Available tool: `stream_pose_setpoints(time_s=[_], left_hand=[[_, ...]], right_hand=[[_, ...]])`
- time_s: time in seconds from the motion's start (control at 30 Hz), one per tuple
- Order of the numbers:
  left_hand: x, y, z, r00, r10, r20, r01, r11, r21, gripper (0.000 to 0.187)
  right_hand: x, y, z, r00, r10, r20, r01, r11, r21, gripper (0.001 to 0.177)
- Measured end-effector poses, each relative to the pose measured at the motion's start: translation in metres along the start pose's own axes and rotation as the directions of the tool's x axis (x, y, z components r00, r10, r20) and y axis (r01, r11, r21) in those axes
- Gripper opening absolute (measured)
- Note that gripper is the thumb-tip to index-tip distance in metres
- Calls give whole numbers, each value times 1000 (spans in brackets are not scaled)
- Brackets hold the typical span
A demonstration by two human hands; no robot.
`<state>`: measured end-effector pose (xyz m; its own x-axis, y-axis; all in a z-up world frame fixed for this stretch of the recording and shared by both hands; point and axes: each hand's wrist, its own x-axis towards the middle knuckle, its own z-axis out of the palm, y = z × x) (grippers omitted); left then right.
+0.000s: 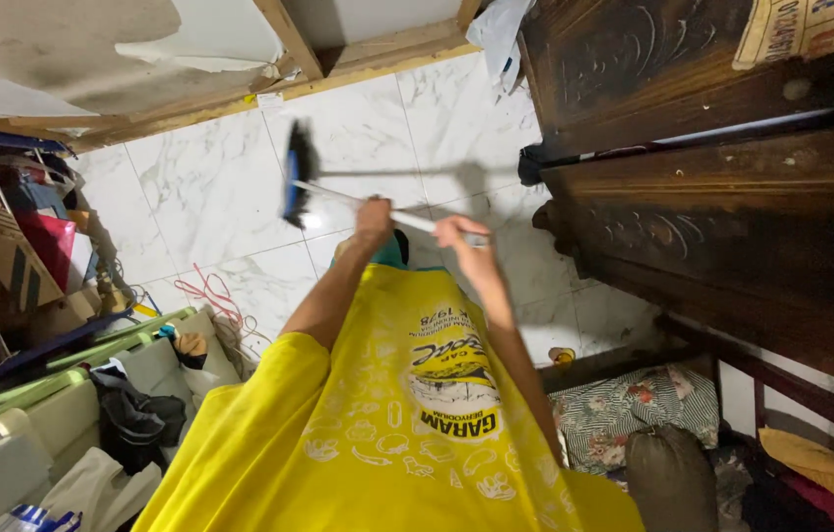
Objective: Fixing and using a floor squeegee to sweep a tiled floor.
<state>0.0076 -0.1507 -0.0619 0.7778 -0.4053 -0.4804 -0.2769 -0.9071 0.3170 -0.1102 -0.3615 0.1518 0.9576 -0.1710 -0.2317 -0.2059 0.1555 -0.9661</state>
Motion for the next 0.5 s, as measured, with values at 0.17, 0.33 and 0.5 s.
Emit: stream_pose_setpoints(time_s=[0.17, 0.33, 0.5], left_hand=[[-22, -19, -7, 989, -42, -140, 57, 993, 107, 34], [13, 25, 33, 975, 34, 219, 13, 978, -207, 36], [-16, 135, -61, 968, 97, 231, -59, 984, -167, 31]], right_hand=[[-6, 33, 24, 990, -33, 140, 8, 984, 180, 19], [-18, -17, -18, 997, 81, 21, -82, 994, 77, 19], [-30, 21, -96, 965, -257, -53, 261, 961, 86, 35]])
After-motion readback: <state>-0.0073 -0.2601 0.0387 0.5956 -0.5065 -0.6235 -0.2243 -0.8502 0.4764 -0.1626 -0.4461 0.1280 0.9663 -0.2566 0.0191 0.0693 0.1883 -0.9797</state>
